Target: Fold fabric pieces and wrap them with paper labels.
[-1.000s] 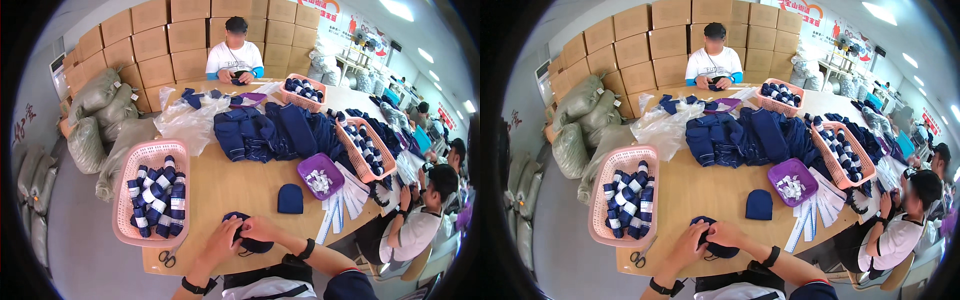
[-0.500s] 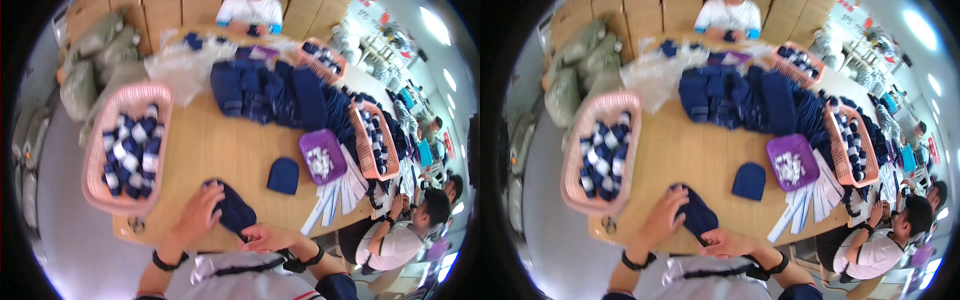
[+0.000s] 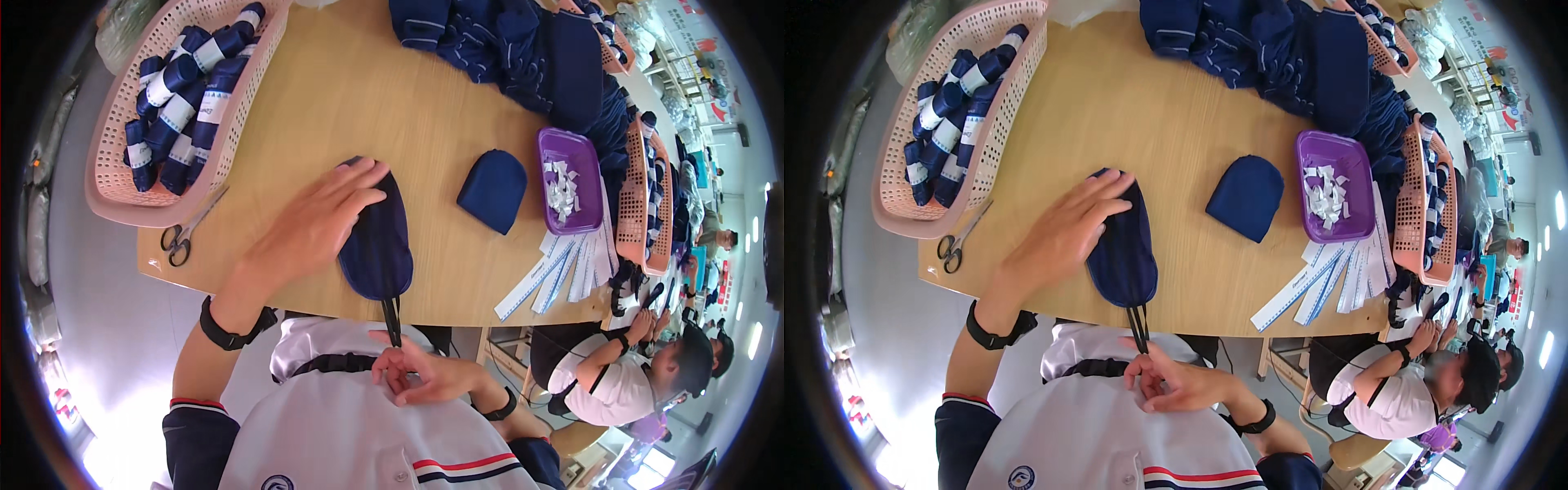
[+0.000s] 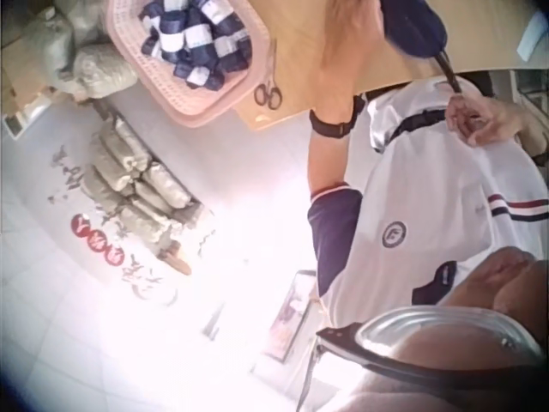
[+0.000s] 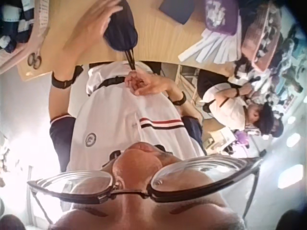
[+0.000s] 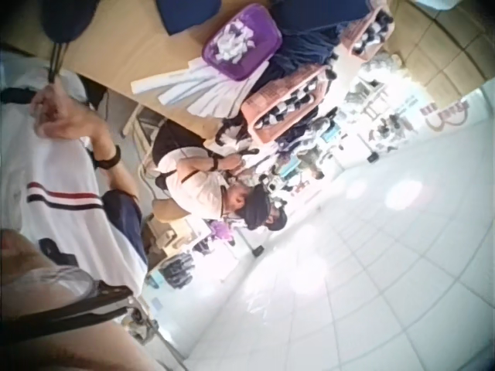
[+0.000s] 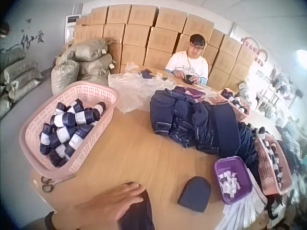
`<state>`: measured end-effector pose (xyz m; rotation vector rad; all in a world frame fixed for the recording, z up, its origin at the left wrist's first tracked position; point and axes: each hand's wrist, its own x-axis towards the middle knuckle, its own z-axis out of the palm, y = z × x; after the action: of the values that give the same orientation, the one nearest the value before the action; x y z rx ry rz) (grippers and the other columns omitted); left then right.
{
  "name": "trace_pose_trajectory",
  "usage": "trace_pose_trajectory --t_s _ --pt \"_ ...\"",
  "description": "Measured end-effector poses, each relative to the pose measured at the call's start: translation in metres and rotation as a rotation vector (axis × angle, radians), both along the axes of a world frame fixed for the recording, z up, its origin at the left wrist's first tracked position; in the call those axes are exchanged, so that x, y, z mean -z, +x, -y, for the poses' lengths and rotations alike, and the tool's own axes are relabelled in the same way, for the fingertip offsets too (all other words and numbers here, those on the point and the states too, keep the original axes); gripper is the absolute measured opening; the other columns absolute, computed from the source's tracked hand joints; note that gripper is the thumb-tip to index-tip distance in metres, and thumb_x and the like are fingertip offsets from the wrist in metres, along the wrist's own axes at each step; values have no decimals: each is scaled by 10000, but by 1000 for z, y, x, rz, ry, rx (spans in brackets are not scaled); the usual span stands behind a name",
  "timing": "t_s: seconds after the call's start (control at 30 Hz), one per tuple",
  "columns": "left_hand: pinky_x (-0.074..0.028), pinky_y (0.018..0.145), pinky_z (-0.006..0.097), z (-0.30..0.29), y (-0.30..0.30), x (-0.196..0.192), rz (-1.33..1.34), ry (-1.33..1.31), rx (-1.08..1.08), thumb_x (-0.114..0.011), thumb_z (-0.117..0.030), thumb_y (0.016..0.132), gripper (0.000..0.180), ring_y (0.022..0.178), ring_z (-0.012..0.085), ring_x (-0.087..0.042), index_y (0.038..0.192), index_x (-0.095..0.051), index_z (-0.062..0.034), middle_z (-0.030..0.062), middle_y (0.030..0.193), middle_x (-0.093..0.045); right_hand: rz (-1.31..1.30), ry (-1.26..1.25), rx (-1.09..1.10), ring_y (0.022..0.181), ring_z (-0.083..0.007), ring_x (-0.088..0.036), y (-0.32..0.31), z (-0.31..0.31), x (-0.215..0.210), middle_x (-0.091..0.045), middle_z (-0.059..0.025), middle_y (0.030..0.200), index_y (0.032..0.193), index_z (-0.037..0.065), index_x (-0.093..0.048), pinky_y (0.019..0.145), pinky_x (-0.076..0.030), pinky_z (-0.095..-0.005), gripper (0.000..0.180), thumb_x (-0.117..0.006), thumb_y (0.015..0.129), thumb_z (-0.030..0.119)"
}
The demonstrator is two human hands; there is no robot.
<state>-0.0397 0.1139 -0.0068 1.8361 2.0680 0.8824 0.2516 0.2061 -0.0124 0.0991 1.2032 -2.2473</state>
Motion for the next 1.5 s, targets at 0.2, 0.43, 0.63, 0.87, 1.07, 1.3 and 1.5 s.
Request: trace_pose_trajectory --t_s 0.2,0.43,0.63,0.87,1.07,1.3,1.5 --pt "-411 1155 438 1 4 4 -8 -17 -61 -594 76 879 470 1420 293 -453 1335 -574 -34 98 1485 -528 -54 20 30 798 -117 -505 1 10 4 -498 -94 1227 1642 145 63 786 -471 -260 1058 -652 890 -63" --pt "-354 1210 428 0 1 2 -89 -46 -36 -701 -84 855 504 1449 281 -430 1328 -539 -17 130 1549 -474 -18 115 -86 767 -108 -469 -5 2 3 -525 -62 1083 1631 98 35 733 -435 -247 1007 -665 913 13" --pt "-292 1239 439 1 10 -1 -13 -74 -64 -811 -288 818 694 1491 286 -365 1372 -484 -29 130 1578 -438 11 169 -116 745 -105 -461 -10 4 -2 -498 -28 963 1621 84 -4 700 -416 -258 962 -670 928 53" --pt "-281 1246 439 0 13 -4 -1 -95 -62 -886 -351 709 864 1501 284 -343 1384 -466 -13 126 1604 -398 -30 272 -134 762 -115 -481 -13 7 -12 -514 -40 983 1613 68 -28 718 -425 -261 966 -684 906 26" --pt "-240 1264 439 2 15 -7 34 -119 -58 -923 -364 630 990 1521 297 -299 1410 -436 3 145 1625 -353 -40 356 -174 752 -216 -604 -32 0 -47 -600 -89 900 1592 24 -97 712 -488 -326 931 -714 897 76" --pt "-226 1268 447 2 14 -6 29 -118 -49 -933 -382 602 1033 1527 306 -285 1415 -429 7 156 1629 -340 8 488 -237 727 -306 -676 -58 -8 -72 -668 -108 803 1555 27 -247 679 -515 -386 800 -707 918 178" --pt "-225 1269 446 2 14 -4 19 -115 -44 -934 -385 606 1080 1526 309 -288 1453 -390 9 163 1619 -355 -127 1024 85 518 -252 -621 -74 -13 -83 -642 -86 618 1174 50 -648 553 -492 -345 294 -723 939 209"
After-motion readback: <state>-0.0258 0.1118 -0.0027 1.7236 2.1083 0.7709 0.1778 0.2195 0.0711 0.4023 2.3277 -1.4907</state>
